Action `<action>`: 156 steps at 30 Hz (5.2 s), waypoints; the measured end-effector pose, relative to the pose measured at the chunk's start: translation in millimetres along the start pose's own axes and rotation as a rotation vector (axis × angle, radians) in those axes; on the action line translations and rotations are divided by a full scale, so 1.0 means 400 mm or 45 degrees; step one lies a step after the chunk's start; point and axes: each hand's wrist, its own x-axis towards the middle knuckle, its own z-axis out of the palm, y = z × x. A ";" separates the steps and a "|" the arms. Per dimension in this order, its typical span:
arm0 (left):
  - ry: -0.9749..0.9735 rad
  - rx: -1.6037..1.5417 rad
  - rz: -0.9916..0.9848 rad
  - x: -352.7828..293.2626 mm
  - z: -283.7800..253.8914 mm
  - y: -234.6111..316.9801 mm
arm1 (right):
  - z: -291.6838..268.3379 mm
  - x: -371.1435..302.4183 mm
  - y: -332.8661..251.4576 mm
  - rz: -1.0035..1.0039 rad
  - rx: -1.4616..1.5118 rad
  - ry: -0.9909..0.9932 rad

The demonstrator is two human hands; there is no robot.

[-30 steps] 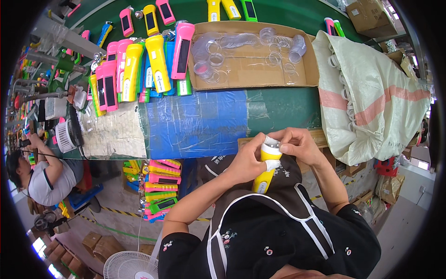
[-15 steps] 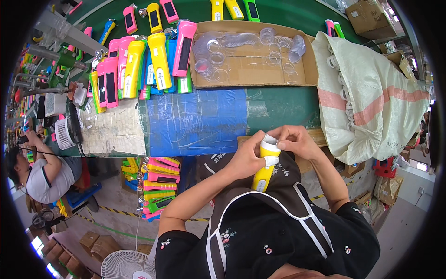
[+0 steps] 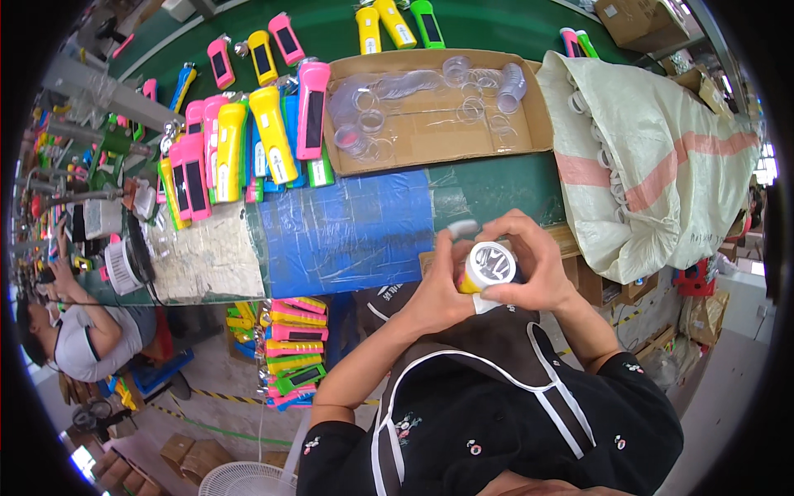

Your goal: The person assembles flashlights by fitting plastic caps and transparent lenses onto the flashlight bodies, tests the flashlights by turning them on, and places them into cardboard boxes.

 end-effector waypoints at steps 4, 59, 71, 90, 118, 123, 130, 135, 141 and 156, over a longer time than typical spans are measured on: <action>-0.205 0.613 0.030 0.024 -0.027 -0.015 | 0.009 0.017 -0.046 -0.254 -0.605 -0.104; 0.438 1.882 0.577 0.339 -0.125 -0.038 | -0.879 0.879 0.336 0.288 -1.023 0.800; 0.505 1.553 0.411 0.338 -0.087 -0.019 | -0.497 0.967 0.318 0.376 -1.076 0.227; -0.182 0.215 -0.227 0.240 -0.009 0.041 | -0.159 0.241 0.102 -0.365 -0.345 0.007; 0.443 0.628 0.677 0.238 -0.048 -0.164 | -0.323 0.502 0.313 0.093 -1.324 0.281; 0.476 0.681 0.797 0.229 -0.053 -0.168 | -0.300 0.494 0.337 0.251 -0.931 0.250; 0.383 0.609 0.707 0.228 -0.080 -0.189 | -0.301 0.486 0.347 0.049 -1.119 0.260; 0.430 0.633 0.751 0.222 -0.045 -0.177 | -0.332 0.384 0.254 -0.013 -0.587 0.378; 0.392 0.738 0.650 0.228 -0.061 -0.194 | -0.188 0.170 0.102 0.517 0.014 -0.214; 0.241 1.069 0.767 0.235 -0.020 -0.184 | -0.781 0.321 0.451 0.205 -1.493 1.239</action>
